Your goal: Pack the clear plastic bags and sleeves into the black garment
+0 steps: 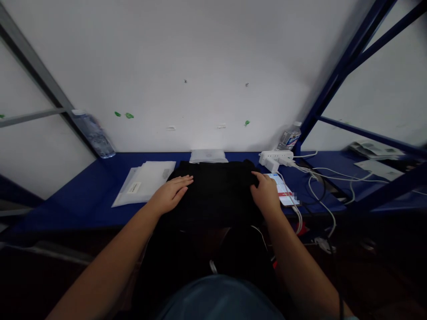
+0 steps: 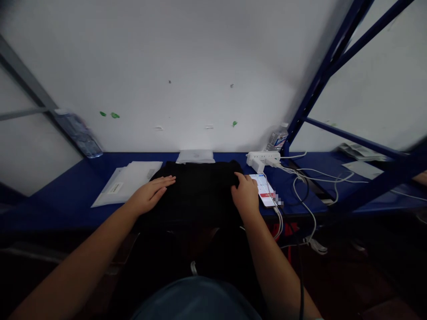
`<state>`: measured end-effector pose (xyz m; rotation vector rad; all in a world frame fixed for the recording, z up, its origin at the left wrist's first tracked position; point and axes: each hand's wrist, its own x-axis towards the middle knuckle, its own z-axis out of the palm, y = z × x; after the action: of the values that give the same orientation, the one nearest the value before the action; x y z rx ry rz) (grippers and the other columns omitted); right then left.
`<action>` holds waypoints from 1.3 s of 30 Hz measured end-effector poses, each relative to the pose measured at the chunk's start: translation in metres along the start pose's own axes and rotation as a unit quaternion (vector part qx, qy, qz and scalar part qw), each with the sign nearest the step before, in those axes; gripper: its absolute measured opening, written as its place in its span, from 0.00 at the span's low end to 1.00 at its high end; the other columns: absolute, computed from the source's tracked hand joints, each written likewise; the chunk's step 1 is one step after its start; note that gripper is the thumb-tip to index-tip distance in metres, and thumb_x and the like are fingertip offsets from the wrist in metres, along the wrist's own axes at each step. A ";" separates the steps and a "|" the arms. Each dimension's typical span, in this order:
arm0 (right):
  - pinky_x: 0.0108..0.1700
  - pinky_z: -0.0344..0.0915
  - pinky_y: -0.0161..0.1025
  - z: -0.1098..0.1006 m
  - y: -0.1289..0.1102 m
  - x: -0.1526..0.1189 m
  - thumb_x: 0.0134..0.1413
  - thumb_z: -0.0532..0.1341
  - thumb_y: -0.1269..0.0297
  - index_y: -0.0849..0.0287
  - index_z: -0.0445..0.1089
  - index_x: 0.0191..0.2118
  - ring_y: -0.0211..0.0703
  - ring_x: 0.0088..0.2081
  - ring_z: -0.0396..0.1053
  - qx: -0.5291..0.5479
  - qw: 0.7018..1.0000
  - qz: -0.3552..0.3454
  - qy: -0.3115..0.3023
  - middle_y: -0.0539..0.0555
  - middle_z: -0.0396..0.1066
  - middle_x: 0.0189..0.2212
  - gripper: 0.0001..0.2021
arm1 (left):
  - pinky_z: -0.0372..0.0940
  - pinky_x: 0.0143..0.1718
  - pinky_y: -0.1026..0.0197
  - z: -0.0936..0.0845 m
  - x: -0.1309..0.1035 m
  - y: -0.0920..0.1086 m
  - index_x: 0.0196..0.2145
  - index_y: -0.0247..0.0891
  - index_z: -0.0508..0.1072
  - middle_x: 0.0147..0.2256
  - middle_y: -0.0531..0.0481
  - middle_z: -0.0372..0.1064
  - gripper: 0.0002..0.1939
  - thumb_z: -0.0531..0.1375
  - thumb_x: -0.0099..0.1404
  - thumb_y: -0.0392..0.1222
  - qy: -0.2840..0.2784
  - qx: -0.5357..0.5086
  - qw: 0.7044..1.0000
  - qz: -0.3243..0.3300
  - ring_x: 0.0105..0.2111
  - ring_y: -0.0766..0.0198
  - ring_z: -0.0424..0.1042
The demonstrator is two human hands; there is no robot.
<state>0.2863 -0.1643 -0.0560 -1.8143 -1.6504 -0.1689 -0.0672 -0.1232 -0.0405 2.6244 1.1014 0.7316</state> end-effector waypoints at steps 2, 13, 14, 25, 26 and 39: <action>0.57 0.66 0.54 0.001 -0.004 0.004 0.53 0.54 0.73 0.61 0.72 0.56 0.57 0.51 0.70 0.047 0.999 -0.014 0.014 0.63 0.73 0.48 0.24 | 0.58 0.66 0.43 0.000 0.000 0.000 0.59 0.37 0.71 0.61 0.43 0.68 0.26 0.44 0.75 0.49 0.015 -0.002 1.000 -0.013 0.64 0.56 0.64; 0.58 0.66 0.44 0.002 -0.081 0.027 0.56 0.52 0.78 0.62 0.74 0.53 0.51 0.53 0.70 0.058 0.981 -0.163 -0.092 0.60 0.74 0.52 0.22 | 0.60 0.65 0.45 0.003 0.003 -0.002 0.58 0.36 0.73 0.60 0.43 0.70 0.26 0.44 0.75 0.49 0.018 0.005 0.999 -0.029 0.62 0.55 0.67; 0.58 0.66 0.43 0.003 -0.089 0.027 0.57 0.52 0.78 0.61 0.75 0.52 0.50 0.52 0.71 0.051 0.975 -0.186 -0.109 0.59 0.74 0.51 0.22 | 0.60 0.65 0.45 0.003 0.003 -0.002 0.58 0.35 0.73 0.60 0.42 0.70 0.26 0.44 0.75 0.49 0.020 0.007 0.999 -0.028 0.62 0.55 0.67; 0.65 0.58 0.51 0.021 -0.092 0.021 0.63 0.53 0.71 0.63 0.65 0.62 0.52 0.63 0.63 0.109 0.972 -0.192 -0.082 0.64 0.67 0.60 0.23 | 0.60 0.64 0.45 0.002 0.003 0.001 0.57 0.38 0.74 0.59 0.45 0.70 0.25 0.44 0.75 0.48 0.025 0.000 0.999 -0.038 0.62 0.56 0.67; 0.66 0.56 0.55 0.023 -0.090 0.019 0.65 0.52 0.68 0.62 0.63 0.64 0.55 0.65 0.59 0.095 0.976 -0.175 -0.087 0.64 0.64 0.64 0.23 | 0.60 0.64 0.45 0.002 0.003 0.001 0.57 0.38 0.74 0.59 0.45 0.70 0.25 0.44 0.75 0.48 0.026 -0.001 0.999 -0.038 0.62 0.56 0.67; 0.64 0.60 0.56 0.033 -0.074 0.018 0.65 0.55 0.64 0.66 0.66 0.63 0.60 0.62 0.63 0.047 0.996 -0.047 -0.066 0.69 0.68 0.59 0.24 | 0.60 0.64 0.46 0.004 0.003 -0.001 0.58 0.36 0.73 0.60 0.44 0.69 0.26 0.43 0.75 0.48 0.025 0.008 0.999 -0.029 0.62 0.56 0.67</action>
<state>0.2106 -0.1331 -0.0442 -1.7098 -1.8049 -0.0122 -0.0644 -0.1202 -0.0430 2.5888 1.1959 0.7837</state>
